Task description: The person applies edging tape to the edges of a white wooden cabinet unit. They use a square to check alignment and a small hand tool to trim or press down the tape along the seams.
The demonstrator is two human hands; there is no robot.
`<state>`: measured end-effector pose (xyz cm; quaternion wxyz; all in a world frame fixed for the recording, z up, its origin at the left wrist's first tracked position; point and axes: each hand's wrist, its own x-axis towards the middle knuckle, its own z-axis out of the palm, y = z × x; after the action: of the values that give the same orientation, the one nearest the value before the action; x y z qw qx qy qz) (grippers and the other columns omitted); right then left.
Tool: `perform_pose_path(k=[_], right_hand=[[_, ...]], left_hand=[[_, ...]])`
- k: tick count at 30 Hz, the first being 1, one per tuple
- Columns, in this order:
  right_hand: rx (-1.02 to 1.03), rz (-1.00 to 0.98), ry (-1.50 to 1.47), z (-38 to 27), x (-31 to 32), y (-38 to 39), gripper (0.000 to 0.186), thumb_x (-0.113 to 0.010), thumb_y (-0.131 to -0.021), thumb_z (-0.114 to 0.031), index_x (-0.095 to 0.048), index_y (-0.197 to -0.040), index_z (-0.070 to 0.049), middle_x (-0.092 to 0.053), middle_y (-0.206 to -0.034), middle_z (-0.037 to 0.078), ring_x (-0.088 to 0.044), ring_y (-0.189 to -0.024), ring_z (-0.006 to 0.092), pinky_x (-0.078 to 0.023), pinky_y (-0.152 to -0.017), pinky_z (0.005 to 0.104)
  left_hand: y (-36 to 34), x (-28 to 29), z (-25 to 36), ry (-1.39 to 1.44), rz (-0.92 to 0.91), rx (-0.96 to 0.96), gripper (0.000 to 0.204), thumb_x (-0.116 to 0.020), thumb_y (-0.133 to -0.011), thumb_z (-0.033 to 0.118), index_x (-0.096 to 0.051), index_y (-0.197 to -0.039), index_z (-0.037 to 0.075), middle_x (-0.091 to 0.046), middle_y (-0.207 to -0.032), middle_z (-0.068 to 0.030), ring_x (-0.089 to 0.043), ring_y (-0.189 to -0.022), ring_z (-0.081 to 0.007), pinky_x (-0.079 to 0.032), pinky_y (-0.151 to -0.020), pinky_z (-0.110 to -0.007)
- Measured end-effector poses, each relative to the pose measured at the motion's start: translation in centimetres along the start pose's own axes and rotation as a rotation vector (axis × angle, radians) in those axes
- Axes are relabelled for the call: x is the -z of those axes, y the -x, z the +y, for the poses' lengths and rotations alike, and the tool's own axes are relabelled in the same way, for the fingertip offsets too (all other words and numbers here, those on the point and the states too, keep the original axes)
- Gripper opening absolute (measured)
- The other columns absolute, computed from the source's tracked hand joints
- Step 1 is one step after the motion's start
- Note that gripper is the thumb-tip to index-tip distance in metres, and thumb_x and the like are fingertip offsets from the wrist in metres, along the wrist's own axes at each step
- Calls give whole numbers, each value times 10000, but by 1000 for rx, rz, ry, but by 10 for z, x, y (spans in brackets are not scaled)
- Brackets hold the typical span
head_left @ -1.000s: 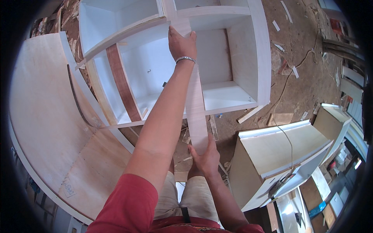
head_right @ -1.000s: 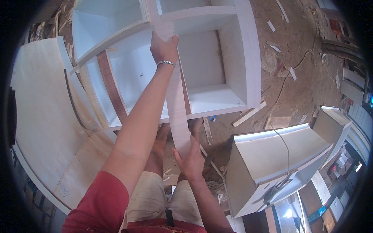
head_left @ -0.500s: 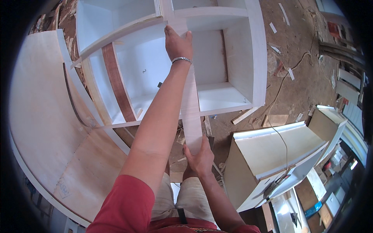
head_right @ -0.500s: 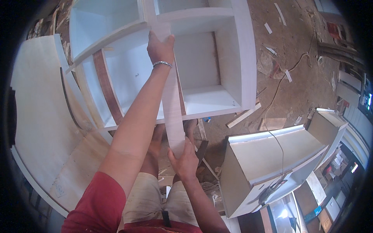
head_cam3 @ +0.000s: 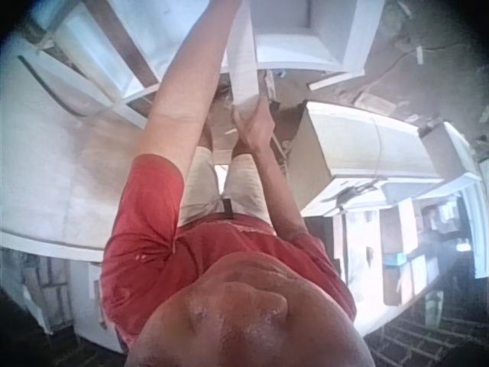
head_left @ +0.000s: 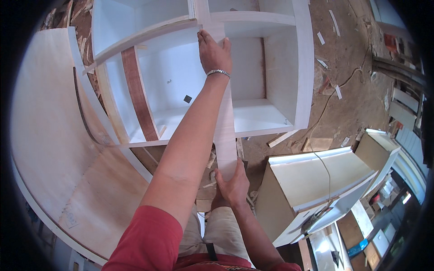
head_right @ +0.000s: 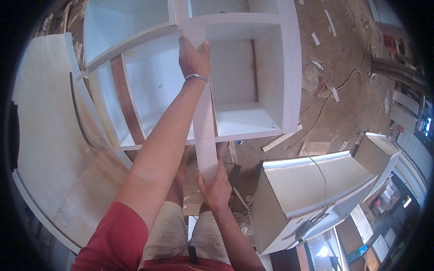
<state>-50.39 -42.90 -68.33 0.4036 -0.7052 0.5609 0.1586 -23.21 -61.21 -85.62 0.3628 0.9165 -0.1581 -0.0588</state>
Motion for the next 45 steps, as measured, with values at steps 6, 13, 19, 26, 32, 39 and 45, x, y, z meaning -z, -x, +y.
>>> perform_pose_path(k=[6, 13, 19, 26, 32, 39, 45], right_hand=[[-28, -28, -12, -4, 0, -1, 861, -807, -846, -382, -414, -1452, 87, -631, -1257, 301, -650, -1150, 449, -537, -965, 490], [-25, -25, -7, 0, 7, -4, 835, -803, -861, -384, -422, -1437, 86, -631, -1255, 306, -655, -1135, 454, -538, -961, 493], [-7, -48, -20, 8, 13, -9, 822, -804, -861, -386, -427, -1431, 72, -633, -1233, 310, -656, -1118, 461, -539, -951, 499], [6, -70, -74, 8, 14, -11, 745, -799, -866, -370, -451, -1387, 33, -638, -1202, 293, -650, -1105, 464, -538, -930, 513], [15, -65, -107, 12, 12, -13, 705, -806, -862, -336, -465, -1372, 10, -641, -1190, 281, -645, -1102, 466, -538, -919, 518], [0, -51, -101, 17, 4, -13, 737, -813, -856, -315, -454, -1412, 11, -652, -1191, 284, -655, -1100, 462, -539, -925, 511], [-34, -66, -96, 8, 8, -14, 734, -814, -858, -319, -456, -1408, 12, -654, -1210, 291, -662, -1112, 459, -542, -943, 505]], left_hand=[[0, -2, -1, -21, 41, -35, 803, -763, -914, 254, -362, -1469, -165, -449, -1499, -360, -477, -1388, -458, -393, -1186, -451], [-3, 12, 7, 135, -153, 174, 842, -760, -904, 275, -346, -1518, -126, -429, -1562, -291, -446, -1445, -388, -370, -1218, -399], [-1, 8, 6, 177, -78, 214, 830, -803, -855, 263, -420, -1490, -110, -499, -1516, -275, -519, -1388, -382, -409, -1189, -396], [-2, 9, 2, 208, -52, 179, 846, -828, -828, 276, -444, -1482, -100, -521, -1496, -277, -534, -1375, -382, -414, -1182, -397], [-4, 6, -1, 189, -17, 167, 840, -845, -803, 335, -496, -1411, -128, -581, -1404, -306, -572, -1320, -399, -451, -1138, -416], [-40, 11, 15, 39, -200, 365, 710, -837, -760, 498, -663, -1157, -64, -715, -1164, -276, -698, -1108, -388, -553, -964, -448], [-45, 18, 12, 12, -243, 347, 685, -818, -794, 524, -676, -1160, -38, -720, -1154, -270, -694, -1112, -395, -555, -971, -460]])
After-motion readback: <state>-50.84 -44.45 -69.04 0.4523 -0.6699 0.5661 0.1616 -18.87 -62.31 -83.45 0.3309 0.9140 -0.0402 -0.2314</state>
